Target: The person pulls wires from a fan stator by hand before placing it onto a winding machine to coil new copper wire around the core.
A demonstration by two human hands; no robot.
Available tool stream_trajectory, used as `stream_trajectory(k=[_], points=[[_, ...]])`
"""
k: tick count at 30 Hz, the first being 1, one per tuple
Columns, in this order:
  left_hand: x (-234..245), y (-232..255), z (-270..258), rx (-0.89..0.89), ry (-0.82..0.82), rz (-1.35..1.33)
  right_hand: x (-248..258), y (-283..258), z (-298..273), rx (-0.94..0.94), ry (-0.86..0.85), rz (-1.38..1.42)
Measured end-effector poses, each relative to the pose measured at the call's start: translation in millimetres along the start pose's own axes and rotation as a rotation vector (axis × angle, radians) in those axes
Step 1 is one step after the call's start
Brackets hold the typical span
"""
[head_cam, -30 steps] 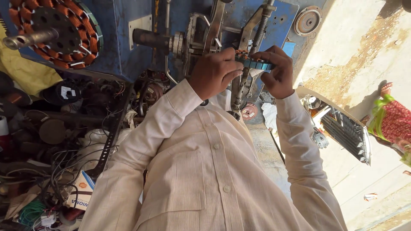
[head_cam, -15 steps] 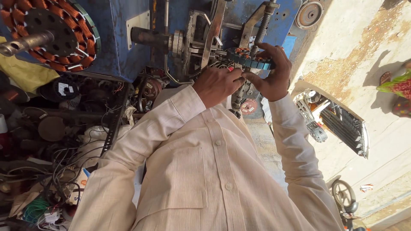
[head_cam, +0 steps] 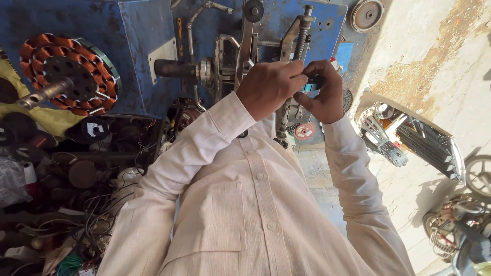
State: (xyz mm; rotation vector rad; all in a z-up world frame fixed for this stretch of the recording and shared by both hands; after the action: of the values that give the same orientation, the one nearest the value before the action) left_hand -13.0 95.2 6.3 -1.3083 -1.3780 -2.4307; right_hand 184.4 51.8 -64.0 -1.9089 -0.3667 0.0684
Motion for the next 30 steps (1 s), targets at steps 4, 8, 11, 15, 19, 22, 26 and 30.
stream_trajectory(k=[4, 8, 11, 15, 19, 22, 26, 30], points=[[3, -11, 7, 0.121, -0.004, -0.114, 2, -5, 2, -0.035, -0.021, -0.028], [2, -8, 12, 0.115, 0.021, -0.130, 4, -1, 4, -0.036, -0.055, -0.006], [-6, -5, 12, 0.001, -0.039, 0.124, 5, 3, 0, -0.025, -0.074, 0.041], [-5, -11, 8, -0.047, 0.016, 0.183, 4, 11, 1, -0.008, -0.098, 0.077], [-18, -40, 1, 0.051, 0.076, 0.132, 0, 2, 0, -0.054, -0.094, 0.142], [-36, -59, -7, 0.081, 0.070, 0.195, -1, -2, 2, -0.050, -0.097, 0.124], [-39, -65, -6, 0.071, 0.121, 0.202, 7, -4, 1, 0.021, -0.147, -0.018], [-27, -57, -4, 0.044, 0.091, 0.277, 10, -10, 9, 0.028, -0.185, 0.053]])
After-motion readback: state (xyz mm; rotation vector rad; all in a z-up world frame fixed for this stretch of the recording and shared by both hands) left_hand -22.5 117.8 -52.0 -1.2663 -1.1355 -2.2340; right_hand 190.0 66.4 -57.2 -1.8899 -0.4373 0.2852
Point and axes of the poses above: each hand's wrist, its own z-axis towards the middle knuckle, its own x-axis out of the back of the hand, y = z × x, the point moved 3 cm from there along z, towards the middle knuckle, and after that the axes turned 6 degrees about -x, right-handed, at the moved point
